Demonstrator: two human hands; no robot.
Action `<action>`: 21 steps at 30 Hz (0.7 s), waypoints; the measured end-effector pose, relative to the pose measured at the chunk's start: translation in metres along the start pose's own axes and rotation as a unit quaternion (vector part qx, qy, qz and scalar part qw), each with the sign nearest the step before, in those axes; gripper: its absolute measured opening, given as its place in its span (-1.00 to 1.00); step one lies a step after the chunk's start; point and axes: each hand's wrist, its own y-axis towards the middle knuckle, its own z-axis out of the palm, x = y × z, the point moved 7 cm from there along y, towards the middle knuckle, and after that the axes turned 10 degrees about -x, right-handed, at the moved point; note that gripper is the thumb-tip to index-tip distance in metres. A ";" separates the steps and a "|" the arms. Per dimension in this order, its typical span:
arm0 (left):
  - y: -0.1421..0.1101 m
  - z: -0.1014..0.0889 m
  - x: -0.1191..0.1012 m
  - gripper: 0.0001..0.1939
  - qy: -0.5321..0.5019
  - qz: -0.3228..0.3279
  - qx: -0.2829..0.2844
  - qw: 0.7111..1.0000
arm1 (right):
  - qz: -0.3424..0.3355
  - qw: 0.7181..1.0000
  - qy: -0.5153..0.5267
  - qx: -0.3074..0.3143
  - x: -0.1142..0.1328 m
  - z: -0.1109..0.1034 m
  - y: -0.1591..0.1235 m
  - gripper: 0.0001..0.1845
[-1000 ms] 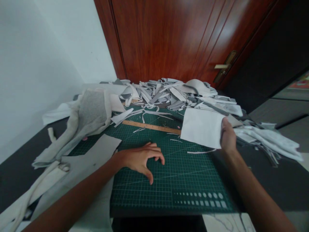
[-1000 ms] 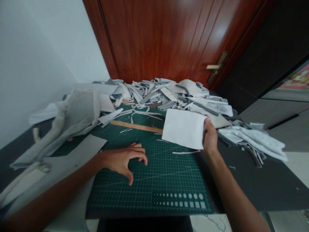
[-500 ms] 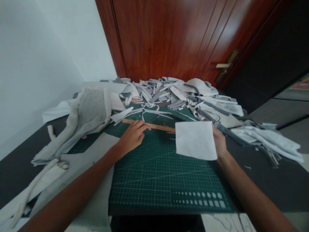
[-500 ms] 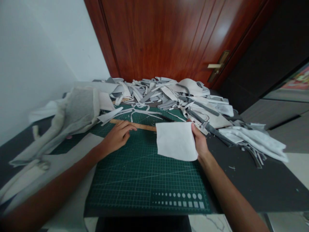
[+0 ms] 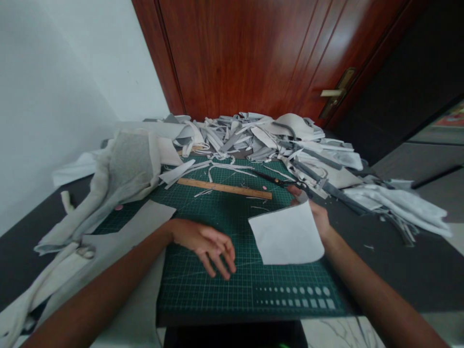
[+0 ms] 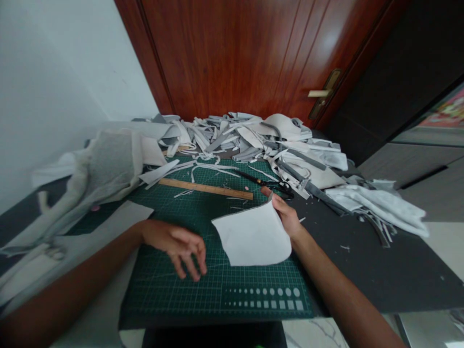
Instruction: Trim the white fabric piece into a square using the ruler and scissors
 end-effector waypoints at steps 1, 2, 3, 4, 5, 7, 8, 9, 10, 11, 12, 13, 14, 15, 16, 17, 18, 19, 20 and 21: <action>0.003 -0.019 -0.005 -0.71 0.017 0.046 -0.093 0.994 | 0.012 1.000 0.009 0.005 -0.002 0.001 0.000 -0.49; 0.002 -0.041 -0.012 -0.72 0.049 0.108 -0.207 0.971 | 0.024 1.000 0.016 0.011 -0.005 0.002 -0.001 -0.48; -0.004 -0.063 -0.020 -0.74 0.085 0.163 -0.321 0.929 | 0.032 0.999 0.022 0.016 -0.007 0.003 -0.001 -0.47; -0.014 -0.081 -0.027 -0.77 0.100 0.212 -0.421 0.876 | 0.035 0.999 0.024 0.019 -0.008 0.004 -0.001 -0.47; -0.024 -0.094 -0.032 -0.78 0.106 0.251 -0.494 0.825 | 0.037 0.999 0.024 0.019 -0.009 0.004 -0.001 -0.46; -0.039 -0.106 -0.039 -0.80 0.153 0.286 -0.568 0.756 | 0.039 0.999 0.021 0.011 -0.011 0.004 0.000 -0.43; -0.044 -0.108 -0.041 -0.81 0.171 0.300 -0.585 0.734 | 0.041 0.999 0.019 0.006 -0.012 0.003 0.000 -0.41; -0.048 -0.108 -0.043 -0.82 0.175 0.317 -0.589 0.722 | 0.043 0.999 0.017 0.003 -0.012 0.003 0.001 -0.40; -0.049 -0.106 -0.044 -0.83 0.163 0.334 -0.582 0.724 | 0.044 0.999 0.016 0.002 -0.013 0.003 0.001 -0.39; -0.046 -0.102 -0.044 -0.85 0.136 0.346 -0.560 0.740 | 0.046 0.999 0.017 0.002 -0.013 0.003 0.001 -0.39; -0.041 -0.097 -0.042 -0.85 0.101 0.351 -0.529 0.766 | 0.048 0.999 0.017 0.003 -0.013 0.004 0.001 -0.38; -0.031 -0.090 -0.039 -0.84 0.067 0.341 -0.484 0.803 | 0.049 0.999 0.017 0.003 -0.013 0.005 0.001 -0.38; -0.021 -0.081 -0.035 -0.78 0.041 0.317 -0.438 0.840 | 0.050 0.999 0.015 0.004 -0.013 0.006 0.001 -0.37; -0.011 -0.071 -0.031 -0.71 0.026 0.293 -0.397 0.869 | 0.053 0.998 0.014 0.007 -0.012 0.007 0.000 -0.35; -0.002 -0.060 -0.027 -0.63 0.015 0.265 -0.357 0.896 | 0.055 0.998 0.013 0.010 -0.012 0.009 -0.001 -0.34; 0.004 -0.049 -0.025 -0.55 0.007 0.248 -0.322 0.914 | 0.059 0.998 0.012 0.012 -0.013 0.011 -0.001 -0.33; 0.008 -0.040 -0.024 -0.47 0.002 0.239 -0.295 0.925 | 0.062 0.998 0.009 0.011 -0.013 0.013 -0.002 -0.32; 0.011 -0.033 -0.022 -0.41 0.007 0.225 -0.276 0.934 | 0.065 0.998 0.004 0.008 -0.014 0.015 -0.001 -0.33; 0.012 -0.028 -0.019 -0.36 0.023 0.201 -0.272 0.941 | 0.068 0.998 -0.006 0.003 -0.015 0.017 -0.001 -0.34; 0.011 -0.025 -0.017 -0.29 0.043 0.182 -0.269 0.945 | 0.072 0.997 -0.021 -0.004 -0.018 0.018 0.000 -0.36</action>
